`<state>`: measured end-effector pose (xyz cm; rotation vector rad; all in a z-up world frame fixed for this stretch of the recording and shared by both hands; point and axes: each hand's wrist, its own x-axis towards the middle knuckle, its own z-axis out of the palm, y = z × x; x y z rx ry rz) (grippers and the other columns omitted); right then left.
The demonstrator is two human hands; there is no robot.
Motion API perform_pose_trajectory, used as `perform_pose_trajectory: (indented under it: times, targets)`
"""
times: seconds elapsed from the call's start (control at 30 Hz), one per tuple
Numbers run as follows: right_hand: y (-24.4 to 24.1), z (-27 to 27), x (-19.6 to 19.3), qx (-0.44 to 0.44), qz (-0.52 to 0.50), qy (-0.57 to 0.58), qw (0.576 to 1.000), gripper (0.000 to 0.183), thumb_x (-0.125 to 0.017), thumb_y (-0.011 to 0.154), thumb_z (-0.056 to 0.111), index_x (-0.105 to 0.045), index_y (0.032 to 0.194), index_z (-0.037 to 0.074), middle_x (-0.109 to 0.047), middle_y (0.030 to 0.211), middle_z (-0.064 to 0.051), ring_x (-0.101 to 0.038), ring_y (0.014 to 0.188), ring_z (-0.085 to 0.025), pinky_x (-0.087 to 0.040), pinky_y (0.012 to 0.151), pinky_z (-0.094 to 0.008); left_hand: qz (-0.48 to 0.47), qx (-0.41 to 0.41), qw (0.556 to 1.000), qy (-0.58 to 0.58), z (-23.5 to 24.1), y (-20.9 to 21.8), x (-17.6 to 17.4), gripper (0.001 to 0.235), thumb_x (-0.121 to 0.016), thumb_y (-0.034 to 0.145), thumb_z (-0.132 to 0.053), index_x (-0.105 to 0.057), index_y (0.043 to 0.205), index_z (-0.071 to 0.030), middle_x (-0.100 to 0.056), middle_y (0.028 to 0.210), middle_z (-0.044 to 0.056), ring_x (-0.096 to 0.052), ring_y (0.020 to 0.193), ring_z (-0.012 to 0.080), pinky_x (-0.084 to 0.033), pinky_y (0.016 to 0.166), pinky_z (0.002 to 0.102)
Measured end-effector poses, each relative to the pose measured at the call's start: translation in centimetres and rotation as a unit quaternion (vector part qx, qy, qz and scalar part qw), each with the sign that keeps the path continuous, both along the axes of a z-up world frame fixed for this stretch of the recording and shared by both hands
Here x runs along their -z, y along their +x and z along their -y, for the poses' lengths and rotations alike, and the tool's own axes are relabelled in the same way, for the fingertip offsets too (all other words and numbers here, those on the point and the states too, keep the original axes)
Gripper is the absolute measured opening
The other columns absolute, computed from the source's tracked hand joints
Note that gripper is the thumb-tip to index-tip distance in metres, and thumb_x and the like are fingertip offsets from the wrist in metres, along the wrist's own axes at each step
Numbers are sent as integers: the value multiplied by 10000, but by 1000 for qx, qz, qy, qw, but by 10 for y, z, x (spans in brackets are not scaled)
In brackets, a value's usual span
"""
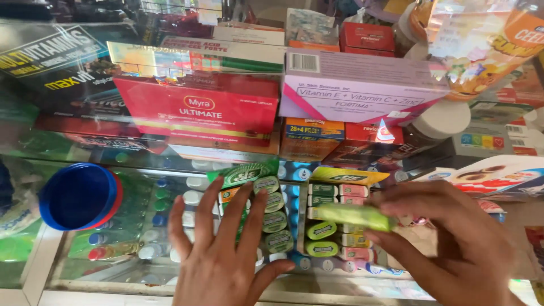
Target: The person sorts small wrapped candies from a cardboard box into a clear plastic jar. They then move to a glass display counter to arrange small green and pink tubes on a rack. Finally, they return to the box to continue sorting candies into the jar.
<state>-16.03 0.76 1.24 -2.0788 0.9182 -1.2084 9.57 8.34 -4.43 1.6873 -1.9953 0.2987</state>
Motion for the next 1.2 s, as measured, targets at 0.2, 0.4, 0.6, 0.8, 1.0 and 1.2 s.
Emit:
perform_pose_trajectory:
  times: [0.2,0.4,0.6,0.8,1.0,1.2]
  targets:
    - [52,25,-16,-37,-80,-114,990,363,-846,803,48,-664,1118,43,-710,1111,-102,-724,1021,-195,-592,838,-292,-85,41,993,69,17,5,-24,1021,-864,577,-481,-511,1404,3,-499,1387,153,-351,1326,405,-154,1046,743]
    - [82,38,-18,-38,-130,-158,978,332,-848,852,84,-686,1140,57,-720,1126,-88,-748,1005,-209,-607,855,-326,-119,75,989,55,11,13,0,1025,-863,552,-508,-528,1403,-46,-448,1425,130,-336,1376,412,-114,1107,776]
    - [95,47,-10,-52,-146,-175,972,334,-834,872,86,-692,1174,70,-707,1164,-95,-750,974,-210,-628,791,-313,-76,31,993,80,11,4,-5,999,-867,518,-534,-575,1347,-60,-460,1357,132,-336,1352,410,-119,1025,828]
    - [104,54,-2,-124,-176,-197,957,312,-779,927,13,-669,1216,45,-674,1188,-117,-739,983,-245,-623,757,-327,-49,8,997,63,4,5,11,991,-849,513,-551,-579,1367,-125,-454,1368,132,-327,1349,392,-115,1015,810]
    - [112,57,5,-115,-219,-282,927,358,-829,899,154,-673,1207,61,-668,1177,-92,-697,1008,-294,-586,802,-406,-64,7,995,74,-1,5,14,1023,-853,459,-545,-583,1376,-179,-446,1369,141,-317,1348,395,-114,1012,809]
    - [113,56,3,-83,-228,-294,924,377,-838,872,162,-689,1210,85,-672,1163,-76,-658,1012,-298,-556,812,-411,-67,5,995,71,-3,1,15,1003,-854,478,-539,-583,1376,-182,-435,1396,151,-321,1369,394,-117,1017,803]
